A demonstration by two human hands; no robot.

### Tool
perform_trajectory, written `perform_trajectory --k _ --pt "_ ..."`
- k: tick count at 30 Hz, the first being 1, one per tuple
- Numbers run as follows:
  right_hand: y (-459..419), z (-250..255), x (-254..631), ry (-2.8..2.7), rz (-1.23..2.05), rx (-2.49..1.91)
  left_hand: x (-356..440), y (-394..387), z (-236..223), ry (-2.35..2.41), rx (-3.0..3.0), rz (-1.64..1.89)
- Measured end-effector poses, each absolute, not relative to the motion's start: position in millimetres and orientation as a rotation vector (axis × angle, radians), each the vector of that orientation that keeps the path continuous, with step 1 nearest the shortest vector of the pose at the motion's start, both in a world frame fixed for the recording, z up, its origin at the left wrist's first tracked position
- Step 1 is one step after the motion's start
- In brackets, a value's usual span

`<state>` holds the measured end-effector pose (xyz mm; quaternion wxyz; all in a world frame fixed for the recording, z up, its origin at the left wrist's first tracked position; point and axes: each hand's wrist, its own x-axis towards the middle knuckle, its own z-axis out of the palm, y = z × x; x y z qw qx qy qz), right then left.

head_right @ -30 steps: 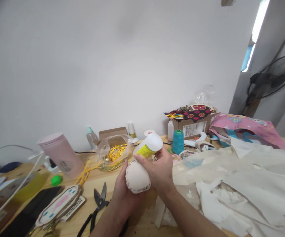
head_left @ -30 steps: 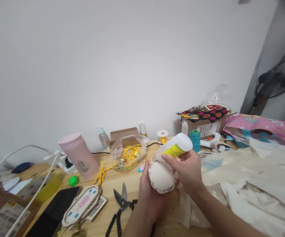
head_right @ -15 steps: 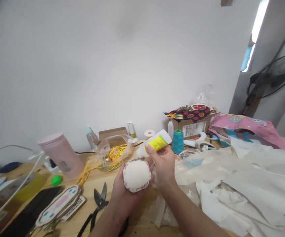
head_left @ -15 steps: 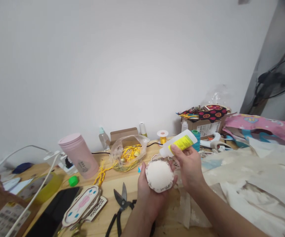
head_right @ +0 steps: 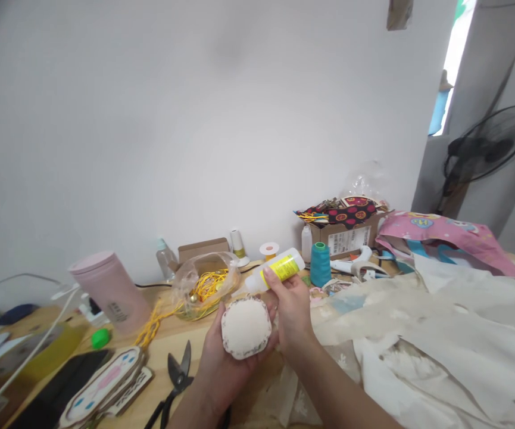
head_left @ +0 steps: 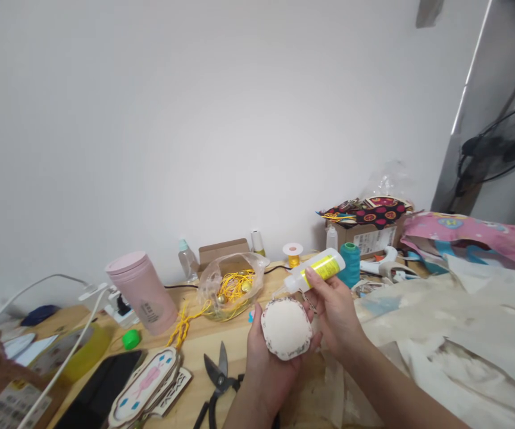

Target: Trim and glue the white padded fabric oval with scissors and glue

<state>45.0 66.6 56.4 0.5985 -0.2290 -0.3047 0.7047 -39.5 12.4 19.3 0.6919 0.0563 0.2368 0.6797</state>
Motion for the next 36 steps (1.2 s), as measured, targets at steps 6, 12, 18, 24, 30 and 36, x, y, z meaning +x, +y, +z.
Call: perform_trajectory --k 6,12,18,24,30,36 --pt "62 52 43 -0.907 1.531 -0.600 -39 13 18 0.513 0.112 1.527" --pt "57 50 43 -1.030 1.437 -0.636 -40 14 18 0.571 0.075 1.528" --pt "60 49 47 -1.129 1.287 -0.679 -40 14 18 0.549 0.069 1.530" --pt "55 53 47 -1.190 1.245 -0.748 -40 16 16 0.532 0.050 1.539" --pt "48 54 44 -1.210 1.298 -0.668 -40 18 16 0.563 0.046 1.551" --pt "51 51 45 -1.236 1.217 -0.751 -41 17 15 0.603 0.005 1.556"
